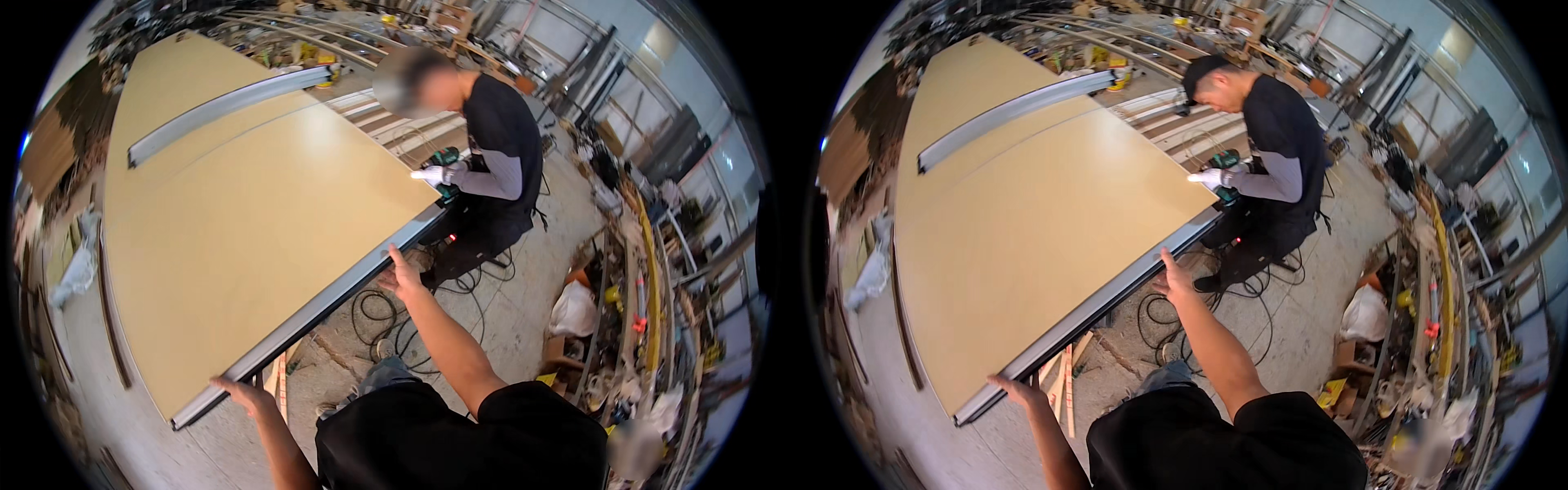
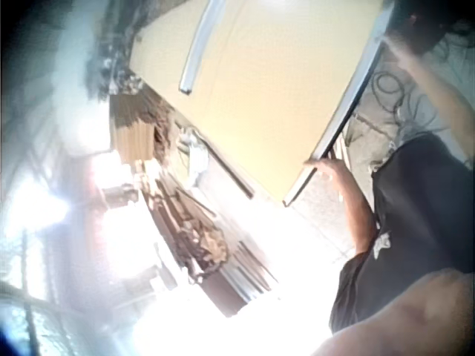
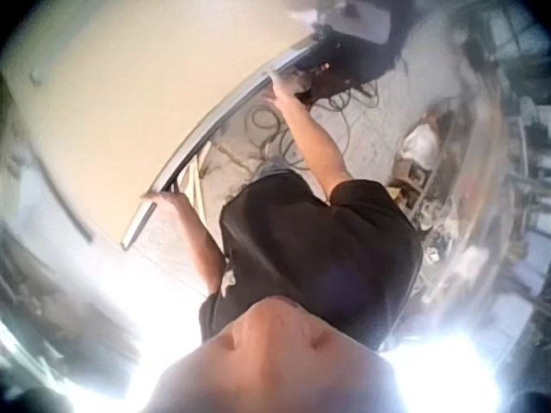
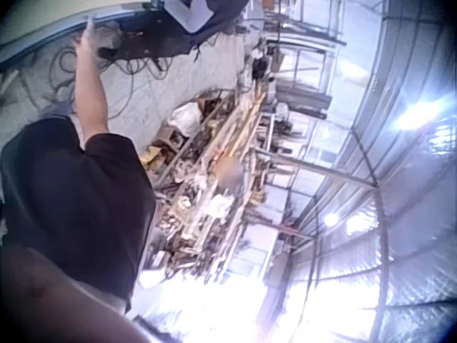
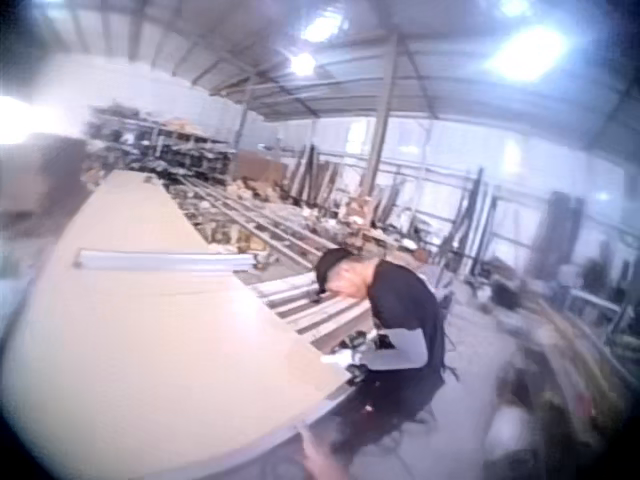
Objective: The person assembles a large panel by attaching metal profiles to its edges. They use a cordless drill to secure the profiles and a red marker to mark positions on the panel. Another person assists by holding the panel and using a drill on the opposite side.
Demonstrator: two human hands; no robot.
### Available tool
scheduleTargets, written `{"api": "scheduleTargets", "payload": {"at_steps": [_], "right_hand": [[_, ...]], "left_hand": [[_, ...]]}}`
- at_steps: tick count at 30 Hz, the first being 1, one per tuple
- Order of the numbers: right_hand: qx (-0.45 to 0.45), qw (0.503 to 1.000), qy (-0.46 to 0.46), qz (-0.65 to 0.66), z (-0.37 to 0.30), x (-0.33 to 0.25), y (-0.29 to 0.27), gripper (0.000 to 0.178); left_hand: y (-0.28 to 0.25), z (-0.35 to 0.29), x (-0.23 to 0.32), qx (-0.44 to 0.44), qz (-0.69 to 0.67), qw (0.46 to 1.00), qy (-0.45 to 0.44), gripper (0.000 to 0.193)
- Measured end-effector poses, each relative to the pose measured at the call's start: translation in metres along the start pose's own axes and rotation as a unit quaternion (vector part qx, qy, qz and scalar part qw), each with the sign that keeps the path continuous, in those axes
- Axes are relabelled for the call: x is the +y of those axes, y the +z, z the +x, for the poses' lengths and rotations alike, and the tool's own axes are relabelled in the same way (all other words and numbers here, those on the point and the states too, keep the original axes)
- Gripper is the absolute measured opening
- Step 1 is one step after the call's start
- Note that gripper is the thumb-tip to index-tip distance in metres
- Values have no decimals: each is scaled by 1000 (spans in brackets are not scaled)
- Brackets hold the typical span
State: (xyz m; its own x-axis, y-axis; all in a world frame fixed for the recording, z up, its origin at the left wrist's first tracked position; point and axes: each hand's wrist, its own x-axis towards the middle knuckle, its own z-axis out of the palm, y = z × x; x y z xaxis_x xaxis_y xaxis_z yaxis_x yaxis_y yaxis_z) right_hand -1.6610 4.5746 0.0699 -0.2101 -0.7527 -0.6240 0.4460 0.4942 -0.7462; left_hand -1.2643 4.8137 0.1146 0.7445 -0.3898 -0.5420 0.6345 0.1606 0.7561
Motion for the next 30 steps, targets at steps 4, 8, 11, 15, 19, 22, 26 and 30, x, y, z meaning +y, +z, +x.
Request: {"api": "scheduleTargets", "payload": {"at_steps": [4, 8, 11, 15, 19, 22, 26, 30], "right_hand": [[-49, 997, -14, 55, -32, -12, 19, 57], [-32, 995, -26, 96, -43, -7, 29, 55], [-46, 993, -51, 96, -41, -6, 28, 53], [-17, 997, -43, 67, -37, -12, 22, 51], [-39, 992, -77, 89, -38, -8, 24, 57], [-18, 994, -84, 68, -31, 3, 22, 59], [-24, 993, -87, 77, -33, 2, 25, 63], [-31, 993, -92, 72, -44, -11, 24, 70]], "left_hand": [[20, -13, 14, 14, 6, 999, 36, 98], [14, 5, 11, 10, -40, 998, 40, 101], [27, -9, 12, 9, -34, 998, 49, 101], [19, 8, 9, -26, -54, 998, 32, 96], [18, 4, 7, -28, -60, 997, 33, 98], [18, 8, 11, -8, -43, 999, 32, 98], [20, 2, 10, 6, -22, 999, 30, 100], [10, 15, 9, -5, -18, 1000, 24, 100]]}}
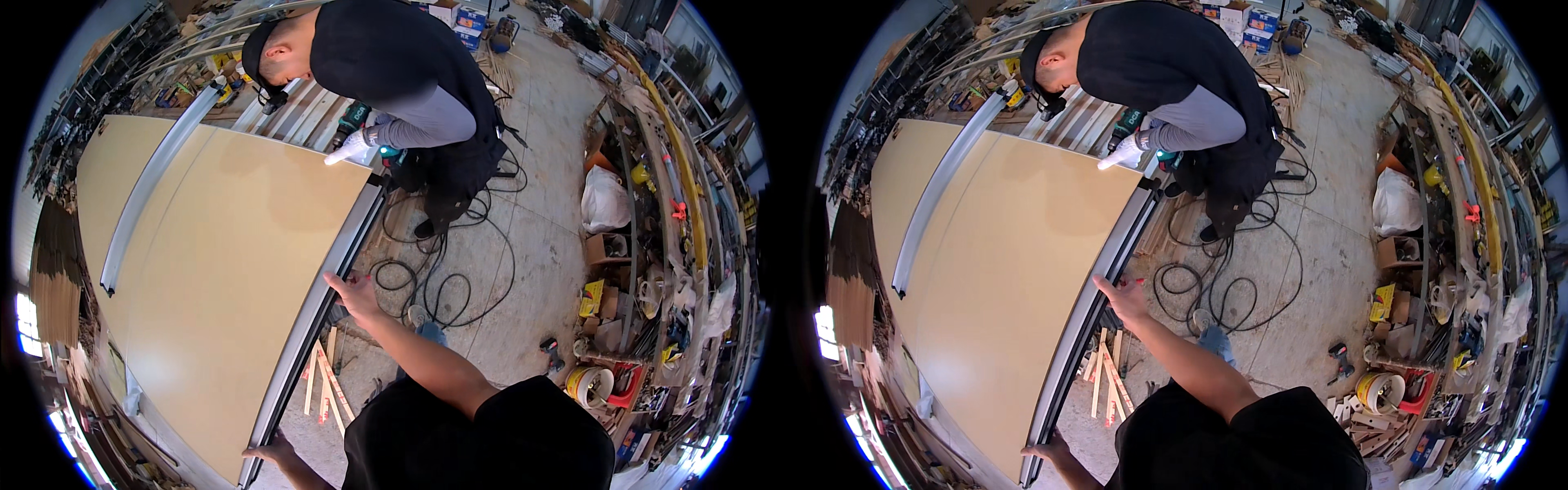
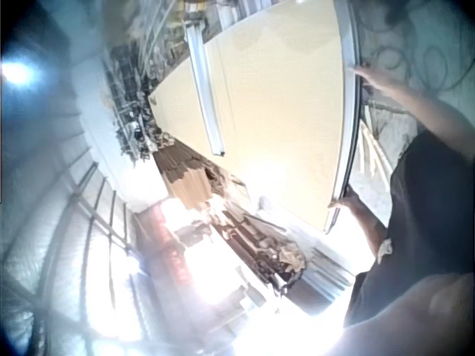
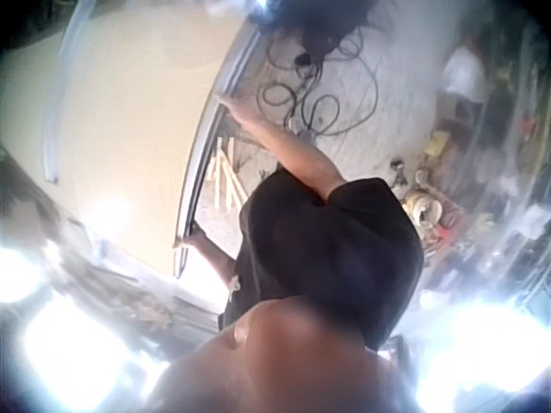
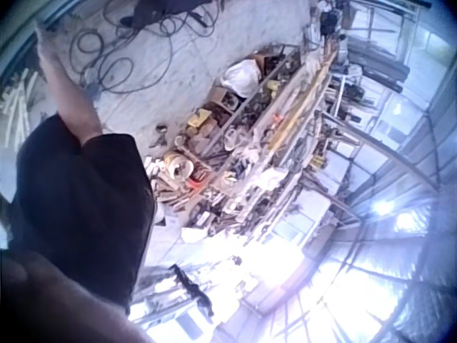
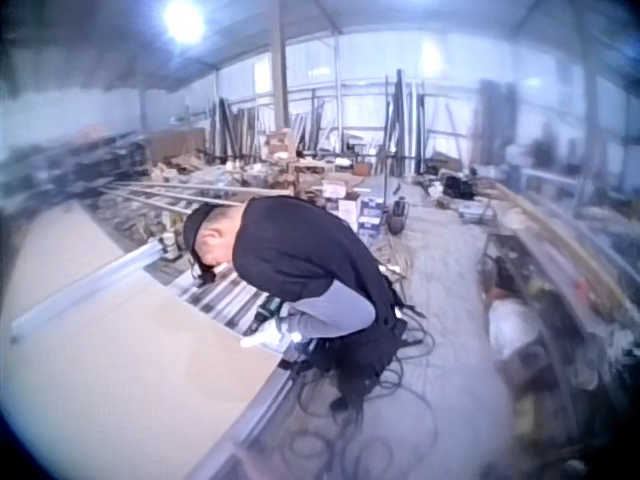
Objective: The person assembles a large panel by attaching metal profiles to its edges. They use a cordless drill to secure the profiles and a red marker to mark positions on the panel. Another person assists by holding the panel and using a drill on the opposite side.
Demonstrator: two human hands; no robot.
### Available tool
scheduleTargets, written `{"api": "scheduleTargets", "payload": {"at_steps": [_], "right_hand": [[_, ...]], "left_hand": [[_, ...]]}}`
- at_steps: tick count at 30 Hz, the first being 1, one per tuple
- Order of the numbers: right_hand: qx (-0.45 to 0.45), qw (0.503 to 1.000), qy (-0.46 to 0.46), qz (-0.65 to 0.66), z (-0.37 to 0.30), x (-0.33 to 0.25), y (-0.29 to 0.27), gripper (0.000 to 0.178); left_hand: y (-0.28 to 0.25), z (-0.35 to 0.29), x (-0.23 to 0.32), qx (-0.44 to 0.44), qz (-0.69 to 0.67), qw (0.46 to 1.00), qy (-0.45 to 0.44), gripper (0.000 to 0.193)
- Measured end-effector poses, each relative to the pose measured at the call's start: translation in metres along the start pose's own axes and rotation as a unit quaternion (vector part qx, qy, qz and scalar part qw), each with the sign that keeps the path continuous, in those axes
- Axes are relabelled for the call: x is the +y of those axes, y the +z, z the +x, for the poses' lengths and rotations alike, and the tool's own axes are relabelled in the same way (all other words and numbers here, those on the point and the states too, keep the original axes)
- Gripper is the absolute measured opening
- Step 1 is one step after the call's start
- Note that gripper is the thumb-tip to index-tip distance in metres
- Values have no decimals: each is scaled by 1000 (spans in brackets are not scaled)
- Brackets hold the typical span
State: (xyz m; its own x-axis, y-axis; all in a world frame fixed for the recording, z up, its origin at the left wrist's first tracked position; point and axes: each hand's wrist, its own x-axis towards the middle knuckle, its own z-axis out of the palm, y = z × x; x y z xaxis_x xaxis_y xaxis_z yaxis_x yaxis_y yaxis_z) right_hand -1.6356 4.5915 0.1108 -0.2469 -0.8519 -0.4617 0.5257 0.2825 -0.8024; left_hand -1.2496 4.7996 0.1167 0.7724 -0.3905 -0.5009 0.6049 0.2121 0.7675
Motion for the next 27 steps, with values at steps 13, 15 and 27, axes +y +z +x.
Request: {"api": "scheduleTargets", "payload": {"at_steps": [13, 15, 27], "right_hand": [[-9, 1000, 13, -15, 4, 20, 3, 60], [5, 1000, 10, -13, 5, 12, -7, 52], [-86, 991, 38, -93, 3, 27, 15, 43]], "left_hand": [[-27, 19, 2, 0, -7, 1000, 3, 102], [1, -5, -5, -15, -3, 1000, 9, 102], [-64, 32, 1, -85, 33, 994, 54, 85]]}}
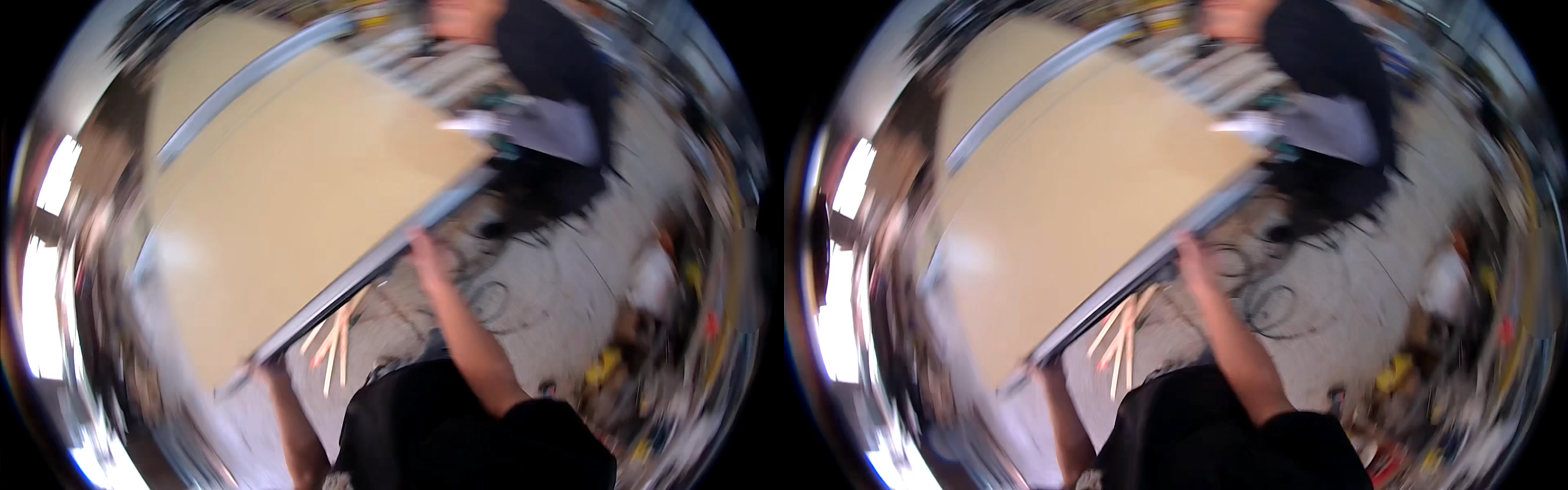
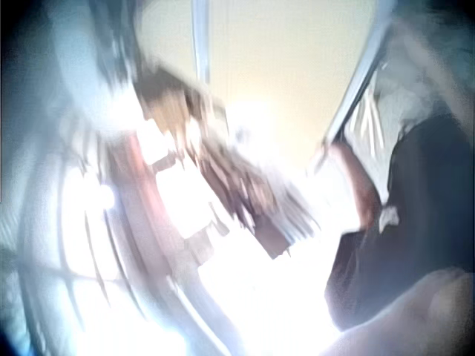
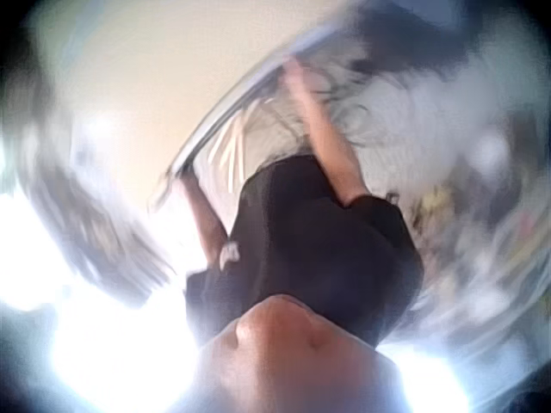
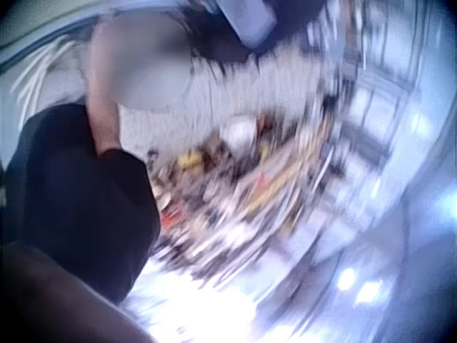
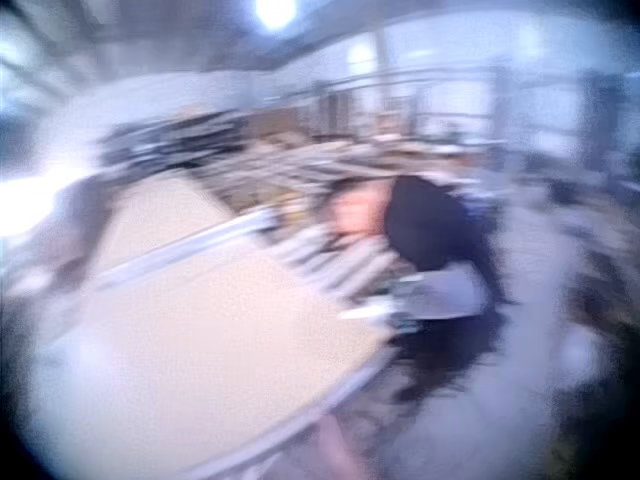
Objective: The person assembles a large panel by attaching metal profiles to its edges. They use a cordless drill to secure the profiles and a red marker to mark positions on the panel. Another person assists by holding the panel and using a drill on the opposite side.
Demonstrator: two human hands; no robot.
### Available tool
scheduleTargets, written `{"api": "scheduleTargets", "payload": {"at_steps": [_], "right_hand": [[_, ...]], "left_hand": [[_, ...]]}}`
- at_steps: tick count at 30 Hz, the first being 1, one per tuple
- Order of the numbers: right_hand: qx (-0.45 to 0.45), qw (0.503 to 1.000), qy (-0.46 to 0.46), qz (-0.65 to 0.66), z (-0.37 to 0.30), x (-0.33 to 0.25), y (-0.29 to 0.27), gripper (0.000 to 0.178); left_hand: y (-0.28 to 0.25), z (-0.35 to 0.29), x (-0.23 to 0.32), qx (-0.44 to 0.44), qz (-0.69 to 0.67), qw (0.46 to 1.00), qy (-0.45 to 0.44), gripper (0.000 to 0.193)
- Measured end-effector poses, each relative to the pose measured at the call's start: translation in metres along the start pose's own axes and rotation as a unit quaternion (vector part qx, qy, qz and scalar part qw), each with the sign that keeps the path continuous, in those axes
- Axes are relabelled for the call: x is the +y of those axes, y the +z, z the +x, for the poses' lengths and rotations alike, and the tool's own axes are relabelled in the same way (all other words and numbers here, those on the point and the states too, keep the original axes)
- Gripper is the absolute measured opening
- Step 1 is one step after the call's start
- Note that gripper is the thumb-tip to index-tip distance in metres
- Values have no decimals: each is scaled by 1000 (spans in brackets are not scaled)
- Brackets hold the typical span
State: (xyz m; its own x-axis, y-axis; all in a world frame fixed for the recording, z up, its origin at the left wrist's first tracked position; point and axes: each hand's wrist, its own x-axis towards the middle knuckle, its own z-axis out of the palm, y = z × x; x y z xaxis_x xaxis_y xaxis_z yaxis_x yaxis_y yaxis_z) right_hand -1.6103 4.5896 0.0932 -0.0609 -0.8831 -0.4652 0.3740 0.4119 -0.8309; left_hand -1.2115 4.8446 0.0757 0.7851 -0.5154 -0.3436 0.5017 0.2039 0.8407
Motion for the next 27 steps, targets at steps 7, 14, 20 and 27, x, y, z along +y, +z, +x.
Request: {"api": "scheduleTargets", "payload": {"at_steps": [7, 14, 20, 27], "right_hand": [[50, 994, 2, 98, -1, -29, -38, 60], [-9, 994, 54, 92, 35, -34, -63, 71], [5, 995, 38, 97, 41, -39, -61, 74], [-13, 995, 48, 83, 47, -35, -64, 70]], "left_hand": [[49, -21, -5, 123, 7, 985, -117, 103], [59, -11, -43, 244, -6, 969, -32, 118], [69, -26, -16, 168, -12, 984, -53, 116], [69, 0, -54, 284, 37, 956, 66, 105]]}}
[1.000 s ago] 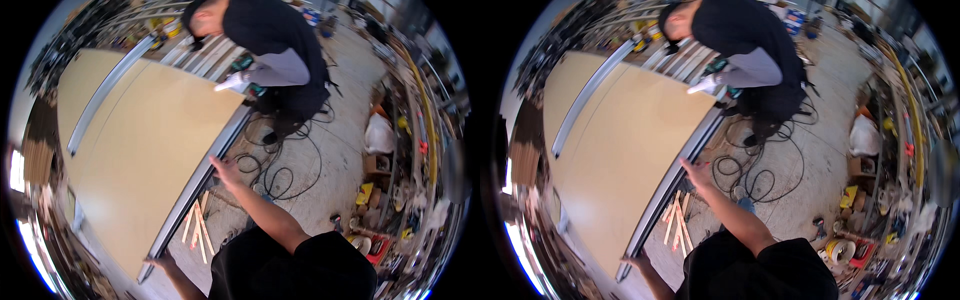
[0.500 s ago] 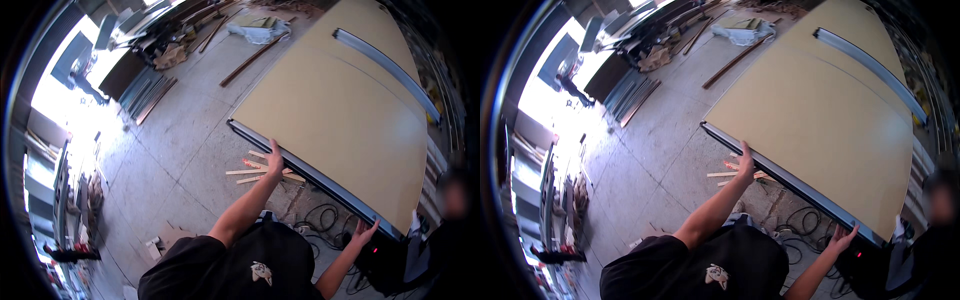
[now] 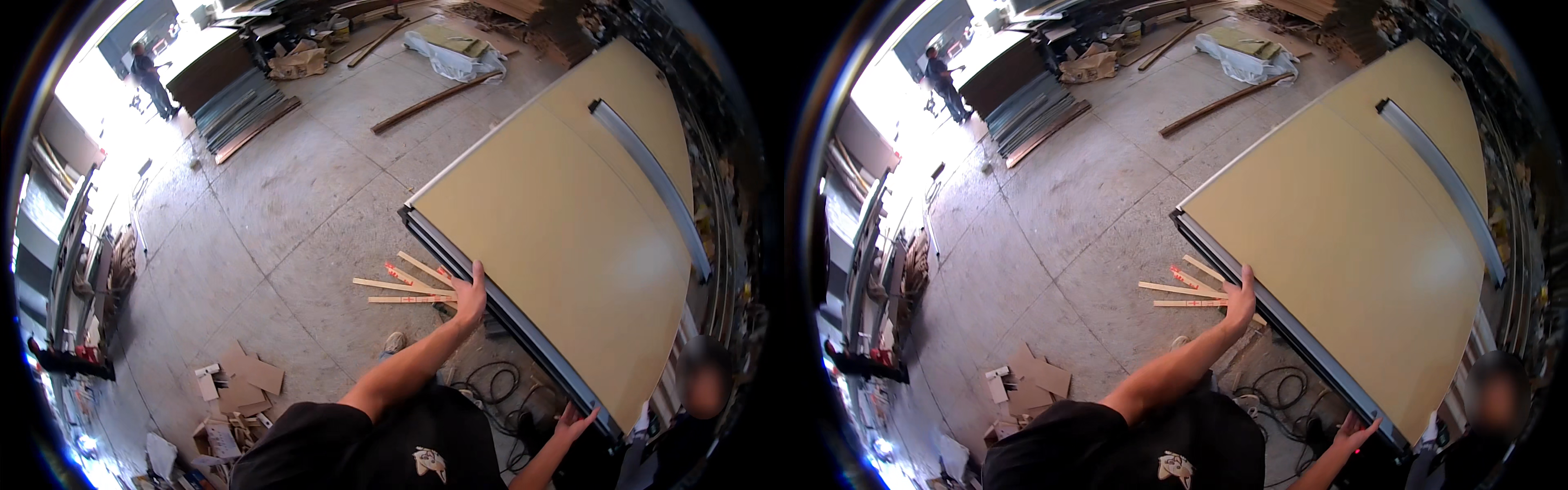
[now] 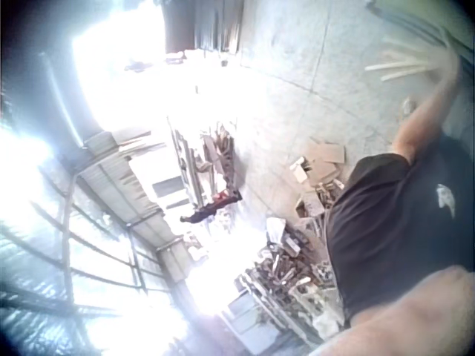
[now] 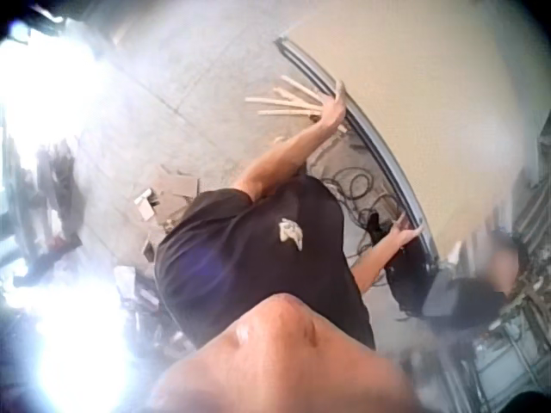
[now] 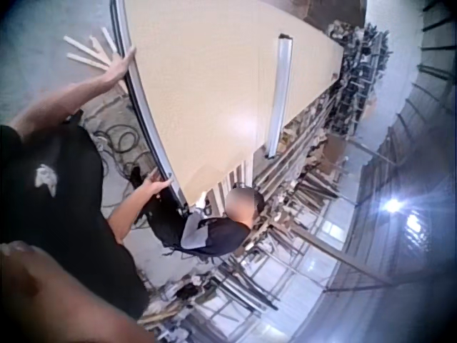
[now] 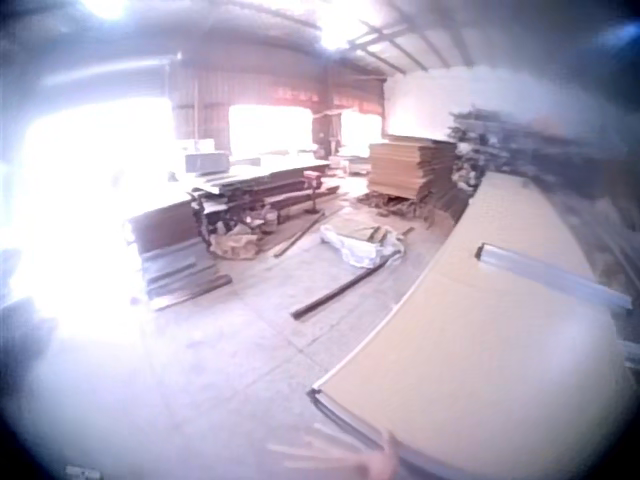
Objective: The person assembles a large panel by attaching metal profiles to its edges. They use a cordless drill to secure the profiles and a red marker to mark positions on the panel. Another person assists by holding the panel and using a drill on the opposite side.
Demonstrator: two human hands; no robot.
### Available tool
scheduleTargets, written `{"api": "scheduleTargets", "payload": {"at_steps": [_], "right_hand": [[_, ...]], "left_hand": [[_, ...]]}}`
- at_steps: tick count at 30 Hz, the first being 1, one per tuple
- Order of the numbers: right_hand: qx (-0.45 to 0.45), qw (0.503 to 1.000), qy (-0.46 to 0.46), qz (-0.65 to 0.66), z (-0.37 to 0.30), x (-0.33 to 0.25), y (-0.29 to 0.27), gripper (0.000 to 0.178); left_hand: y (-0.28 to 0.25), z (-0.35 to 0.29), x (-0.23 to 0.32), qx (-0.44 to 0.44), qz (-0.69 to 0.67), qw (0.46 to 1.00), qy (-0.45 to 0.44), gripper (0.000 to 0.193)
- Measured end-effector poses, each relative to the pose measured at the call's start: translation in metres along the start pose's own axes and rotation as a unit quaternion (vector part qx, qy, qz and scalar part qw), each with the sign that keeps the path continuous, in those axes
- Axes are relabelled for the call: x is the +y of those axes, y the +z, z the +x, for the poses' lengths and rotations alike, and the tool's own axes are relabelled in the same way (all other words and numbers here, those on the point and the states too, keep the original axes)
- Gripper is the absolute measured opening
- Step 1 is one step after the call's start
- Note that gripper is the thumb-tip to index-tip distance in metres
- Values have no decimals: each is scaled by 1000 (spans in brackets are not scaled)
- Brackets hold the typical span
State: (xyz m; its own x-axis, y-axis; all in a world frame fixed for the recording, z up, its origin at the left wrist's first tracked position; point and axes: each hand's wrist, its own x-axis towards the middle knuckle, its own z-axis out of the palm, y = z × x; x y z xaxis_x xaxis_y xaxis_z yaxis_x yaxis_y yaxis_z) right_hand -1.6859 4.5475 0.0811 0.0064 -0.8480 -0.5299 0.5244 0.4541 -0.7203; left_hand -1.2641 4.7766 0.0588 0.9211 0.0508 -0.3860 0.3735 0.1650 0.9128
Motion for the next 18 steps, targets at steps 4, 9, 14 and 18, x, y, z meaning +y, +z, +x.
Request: {"api": "scheduleTargets", "payload": {"at_steps": [4, 9, 14, 18], "right_hand": [[-8, 1000, -21, -12, -14, -4, 3, 70], [-43, 998, 4, -48, -24, -4, 16, 72], [-43, 995, -11, -87, -15, 7, 5, 44], [67, 996, -7, -50, -26, 13, 23, 52]], "left_hand": [[-7, -19, 20, -31, -7, 999, -27, 92], [-3, -9, 12, 10, -67, 998, 16, 80], [-26, 13, 19, -88, 138, 985, -48, 56], [-26, 4, 27, -176, 33, 983, -30, 83]]}}
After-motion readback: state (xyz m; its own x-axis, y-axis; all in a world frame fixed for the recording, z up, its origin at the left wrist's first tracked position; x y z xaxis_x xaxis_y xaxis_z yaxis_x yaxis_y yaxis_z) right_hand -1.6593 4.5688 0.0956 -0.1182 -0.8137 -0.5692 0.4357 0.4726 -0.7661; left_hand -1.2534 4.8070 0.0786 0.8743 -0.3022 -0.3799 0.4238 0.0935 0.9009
